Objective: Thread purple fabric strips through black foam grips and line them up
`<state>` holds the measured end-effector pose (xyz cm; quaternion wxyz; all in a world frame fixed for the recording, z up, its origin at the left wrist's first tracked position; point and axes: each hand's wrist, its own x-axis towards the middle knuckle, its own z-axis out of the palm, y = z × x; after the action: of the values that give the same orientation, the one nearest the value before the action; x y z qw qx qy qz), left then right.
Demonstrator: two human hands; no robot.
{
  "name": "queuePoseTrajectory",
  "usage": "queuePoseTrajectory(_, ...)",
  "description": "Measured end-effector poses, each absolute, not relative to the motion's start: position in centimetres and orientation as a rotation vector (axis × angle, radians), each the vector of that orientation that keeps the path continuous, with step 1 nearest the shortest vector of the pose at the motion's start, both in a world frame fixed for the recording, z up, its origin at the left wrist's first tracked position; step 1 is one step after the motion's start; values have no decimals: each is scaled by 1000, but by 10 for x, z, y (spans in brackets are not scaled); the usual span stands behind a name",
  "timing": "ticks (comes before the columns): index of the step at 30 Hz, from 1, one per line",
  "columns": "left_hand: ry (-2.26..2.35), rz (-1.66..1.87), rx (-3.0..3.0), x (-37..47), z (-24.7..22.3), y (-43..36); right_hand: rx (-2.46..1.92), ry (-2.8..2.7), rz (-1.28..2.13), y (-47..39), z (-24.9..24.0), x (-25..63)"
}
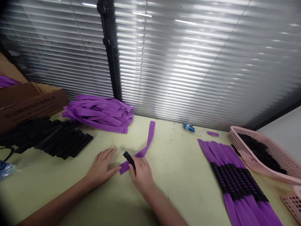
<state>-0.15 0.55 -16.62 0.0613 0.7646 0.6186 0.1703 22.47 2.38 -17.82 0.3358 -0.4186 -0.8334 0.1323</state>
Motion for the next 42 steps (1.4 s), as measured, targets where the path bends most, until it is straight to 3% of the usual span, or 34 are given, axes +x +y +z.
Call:
queuePoseTrajectory(5,1287,474,2449,3,-142,-2,-1159,-2227,253,28,-184,224)
queuePoseTrajectory(8,1160,454,2511,10,-135,-6,-1208,-2220,199,29,-185,224)
queuePoseTrajectory(25,1153,302,2584,21,-140,-11,-1174,-2274,224,15,-182,216)
queuePoseTrajectory(42,1091,335,2475,22,-146,-6,-1531,-2290,24,60,-172,241)
